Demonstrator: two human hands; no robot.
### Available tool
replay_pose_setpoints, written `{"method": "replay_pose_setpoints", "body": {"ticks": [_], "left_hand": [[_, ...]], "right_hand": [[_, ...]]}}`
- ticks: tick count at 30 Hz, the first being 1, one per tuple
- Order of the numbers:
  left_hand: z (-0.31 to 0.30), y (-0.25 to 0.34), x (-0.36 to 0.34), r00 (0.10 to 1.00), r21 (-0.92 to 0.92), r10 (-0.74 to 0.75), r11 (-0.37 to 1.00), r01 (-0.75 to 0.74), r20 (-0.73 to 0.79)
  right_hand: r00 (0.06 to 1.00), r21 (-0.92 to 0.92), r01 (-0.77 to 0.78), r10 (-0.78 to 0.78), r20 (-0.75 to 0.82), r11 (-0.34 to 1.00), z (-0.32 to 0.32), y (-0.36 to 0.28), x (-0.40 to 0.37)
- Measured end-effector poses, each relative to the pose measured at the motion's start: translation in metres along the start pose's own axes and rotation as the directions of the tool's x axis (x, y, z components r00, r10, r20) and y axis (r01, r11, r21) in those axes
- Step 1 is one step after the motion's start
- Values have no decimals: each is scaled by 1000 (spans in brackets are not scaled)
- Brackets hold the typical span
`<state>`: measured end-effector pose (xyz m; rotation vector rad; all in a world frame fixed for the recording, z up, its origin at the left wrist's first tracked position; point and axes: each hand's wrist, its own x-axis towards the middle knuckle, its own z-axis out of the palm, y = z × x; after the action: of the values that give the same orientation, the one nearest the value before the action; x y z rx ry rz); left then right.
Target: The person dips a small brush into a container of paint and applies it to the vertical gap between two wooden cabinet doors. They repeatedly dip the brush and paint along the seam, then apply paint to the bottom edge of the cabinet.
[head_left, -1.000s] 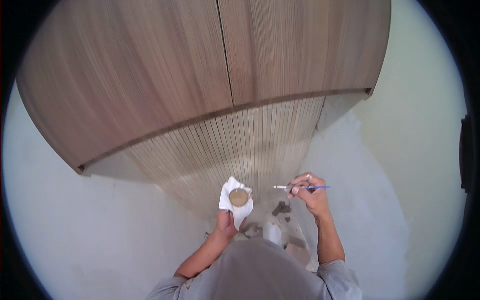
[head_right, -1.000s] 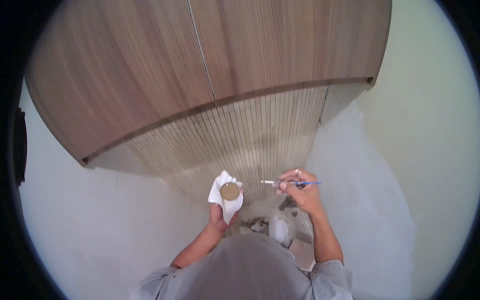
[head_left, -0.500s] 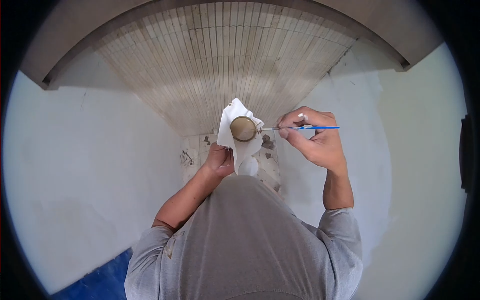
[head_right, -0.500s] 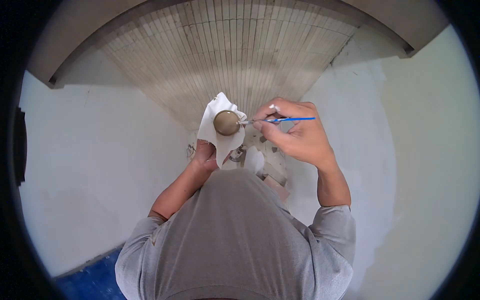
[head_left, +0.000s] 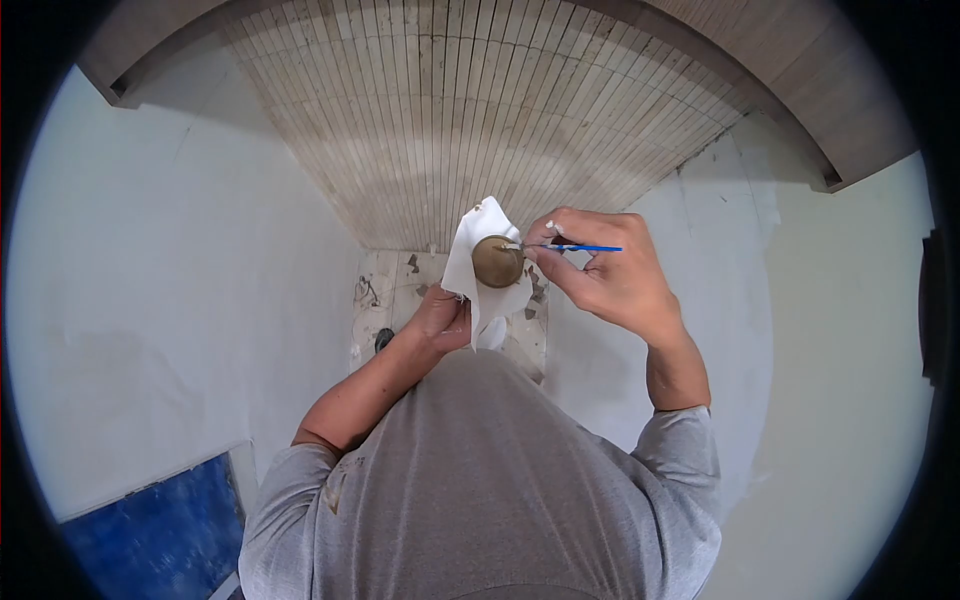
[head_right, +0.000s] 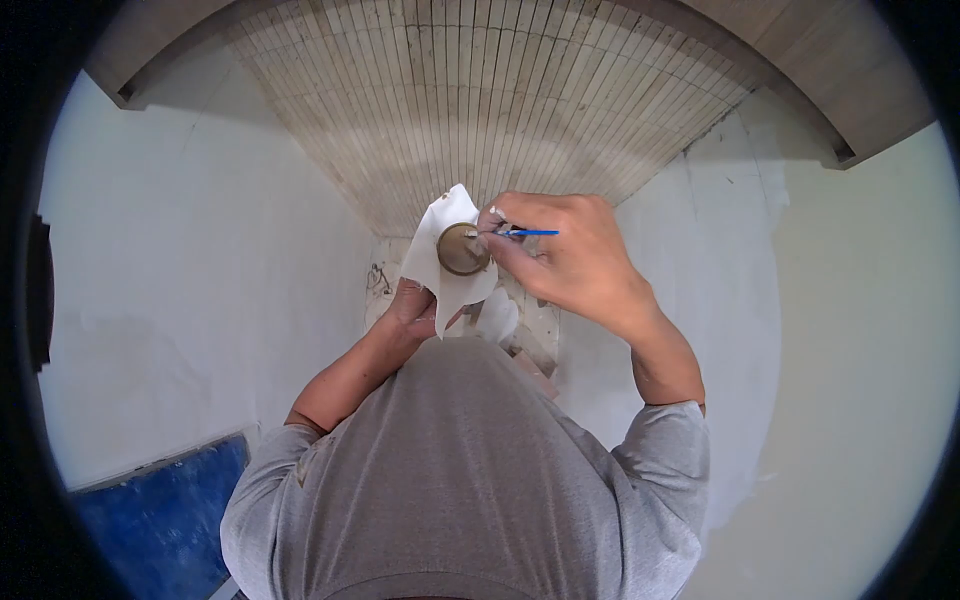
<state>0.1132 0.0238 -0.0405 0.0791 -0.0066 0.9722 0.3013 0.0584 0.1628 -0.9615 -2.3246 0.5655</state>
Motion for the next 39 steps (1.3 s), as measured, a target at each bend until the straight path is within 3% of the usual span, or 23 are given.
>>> {"method": "replay_pose_setpoints", "body": {"ticks": [9, 11, 14, 17, 20, 21, 39], "left_hand": [[8, 0, 0, 998, -23, -36, 999, 35, -46], [9, -3, 0, 999, -54, -37, 998, 37, 7], [13, -3, -1, 999, -68, -39, 997, 41, 33], [13, -4, 2, 1000, 4, -7, 1000, 7, -27], [24, -5, 6, 993, 76, 38, 997, -29, -113], [28, -5, 6, 989, 94, 50, 995, -37, -141], [38, -5, 13, 998, 160, 59, 985, -64, 33]], "right_hand": [[997, -5, -70, 70, 20, 998, 3, -1, 1], [990, -65, -122, 126, 64, 990, 0, -7, 2], [991, -39, -86, 89, 105, 996, -3, -6, 1], [996, 192, -85, 90, -16, 978, 0, 1, -2], [962, 289, -270, 273, 31, 918, -8, 5, -6], [965, 283, -260, 262, 31, 923, -9, 9, -7], [956, 337, -288, 290, 46, 896, -14, 29, -9]]}}
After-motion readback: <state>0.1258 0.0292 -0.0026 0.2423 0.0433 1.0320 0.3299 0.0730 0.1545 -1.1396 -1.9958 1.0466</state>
